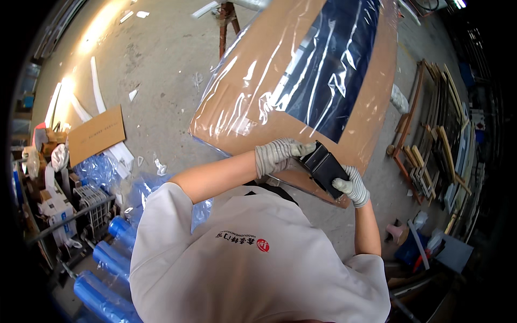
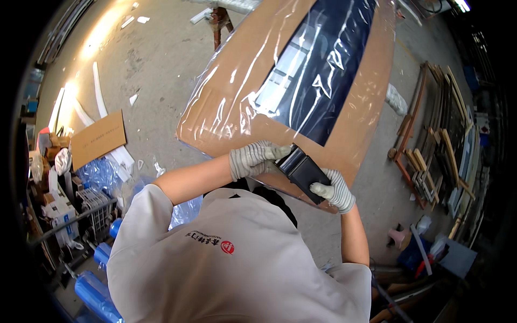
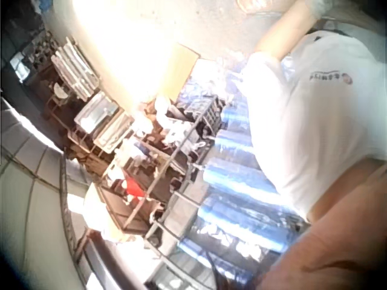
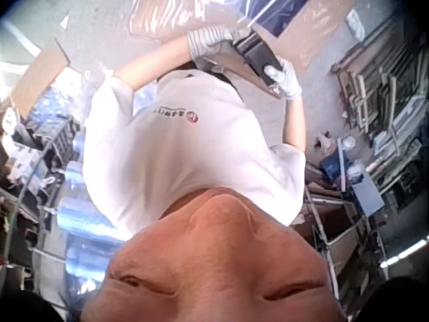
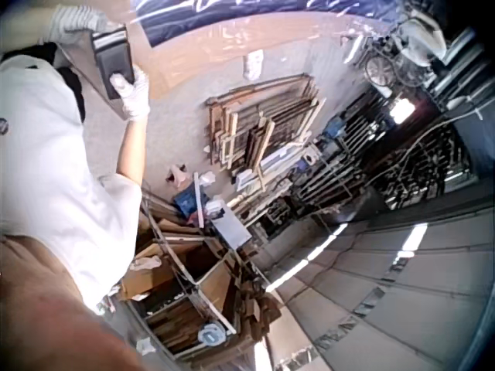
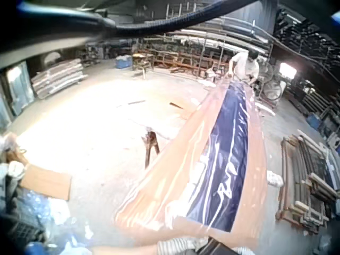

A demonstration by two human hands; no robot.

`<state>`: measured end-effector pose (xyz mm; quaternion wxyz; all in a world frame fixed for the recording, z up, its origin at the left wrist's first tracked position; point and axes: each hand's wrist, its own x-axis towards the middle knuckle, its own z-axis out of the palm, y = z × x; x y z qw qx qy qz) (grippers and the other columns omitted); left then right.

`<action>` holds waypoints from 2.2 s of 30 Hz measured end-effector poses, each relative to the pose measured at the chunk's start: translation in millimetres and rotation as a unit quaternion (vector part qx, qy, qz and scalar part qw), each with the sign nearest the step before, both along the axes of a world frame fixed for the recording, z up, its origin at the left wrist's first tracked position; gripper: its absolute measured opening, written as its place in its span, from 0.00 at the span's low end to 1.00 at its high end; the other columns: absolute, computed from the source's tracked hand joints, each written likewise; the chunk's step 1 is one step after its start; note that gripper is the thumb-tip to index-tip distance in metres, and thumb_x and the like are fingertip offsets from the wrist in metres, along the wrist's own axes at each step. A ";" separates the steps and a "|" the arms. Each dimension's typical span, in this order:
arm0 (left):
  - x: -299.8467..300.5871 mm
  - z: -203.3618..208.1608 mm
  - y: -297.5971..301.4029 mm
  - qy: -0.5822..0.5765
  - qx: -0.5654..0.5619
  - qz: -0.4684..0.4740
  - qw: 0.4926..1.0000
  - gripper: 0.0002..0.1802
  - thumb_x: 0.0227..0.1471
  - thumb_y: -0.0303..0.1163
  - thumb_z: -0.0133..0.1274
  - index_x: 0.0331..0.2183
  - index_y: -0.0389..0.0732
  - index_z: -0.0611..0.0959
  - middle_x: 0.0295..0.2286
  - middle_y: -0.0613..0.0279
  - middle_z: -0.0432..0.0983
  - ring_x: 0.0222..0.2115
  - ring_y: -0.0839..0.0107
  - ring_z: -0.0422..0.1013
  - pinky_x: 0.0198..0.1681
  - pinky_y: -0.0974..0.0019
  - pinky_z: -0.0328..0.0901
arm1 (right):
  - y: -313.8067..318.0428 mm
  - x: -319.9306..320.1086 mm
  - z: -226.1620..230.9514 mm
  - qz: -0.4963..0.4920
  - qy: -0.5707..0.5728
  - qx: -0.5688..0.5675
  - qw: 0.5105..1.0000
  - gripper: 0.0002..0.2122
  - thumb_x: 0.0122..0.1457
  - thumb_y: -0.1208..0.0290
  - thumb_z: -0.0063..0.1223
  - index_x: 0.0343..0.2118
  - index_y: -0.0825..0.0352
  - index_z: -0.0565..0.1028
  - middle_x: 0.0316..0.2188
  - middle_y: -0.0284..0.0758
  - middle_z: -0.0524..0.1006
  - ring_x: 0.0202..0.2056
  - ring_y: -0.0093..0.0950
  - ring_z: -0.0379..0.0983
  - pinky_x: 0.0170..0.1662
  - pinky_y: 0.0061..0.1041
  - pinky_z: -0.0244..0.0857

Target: The person, with the help of a co-worker, wraps a large furniture component in plastic film and secures it with tape using a dispenser.

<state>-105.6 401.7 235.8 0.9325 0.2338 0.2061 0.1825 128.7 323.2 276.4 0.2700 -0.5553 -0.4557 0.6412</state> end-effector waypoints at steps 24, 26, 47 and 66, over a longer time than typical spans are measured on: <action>-116.0 -331.8 1.9 0.512 0.051 0.061 0.855 0.24 0.43 0.46 0.54 0.34 0.33 0.77 0.28 0.54 0.75 0.29 0.64 0.71 0.32 0.63 0.66 | 229.5 -208.8 -3.2 0.208 -0.093 -0.067 0.971 0.17 0.46 0.65 0.60 0.34 0.73 0.74 0.24 0.31 0.75 0.24 0.15 0.68 0.30 0.16 0.64; -63.3 -309.8 -27.6 0.482 0.052 0.025 0.874 0.25 0.43 0.46 0.54 0.34 0.33 0.77 0.28 0.54 0.75 0.29 0.64 0.71 0.32 0.63 0.66 | 226.2 -202.4 0.5 0.184 -0.084 -0.070 0.977 0.17 0.47 0.64 0.60 0.35 0.73 0.74 0.24 0.30 0.75 0.24 0.15 0.68 0.30 0.16 0.64; 134.0 -240.6 -134.0 0.533 -0.045 0.139 0.834 0.28 0.43 0.49 0.52 0.35 0.32 0.77 0.27 0.53 0.75 0.29 0.63 0.72 0.32 0.64 0.67 | -60.7 342.1 -232.0 -0.098 -0.014 -0.598 0.795 0.17 0.53 0.61 0.45 0.41 0.67 0.71 0.38 0.38 0.74 0.37 0.30 0.71 0.41 0.30 0.66; -24.3 -305.3 -54.3 0.516 -0.073 0.223 0.824 0.31 0.43 0.52 0.50 0.37 0.31 0.77 0.26 0.52 0.75 0.28 0.62 0.72 0.31 0.64 0.67 | -50.0 249.1 -194.8 0.021 -0.371 -0.409 0.833 0.16 0.55 0.68 0.40 0.46 0.68 0.64 0.44 0.39 0.70 0.43 0.32 0.68 0.46 0.32 0.62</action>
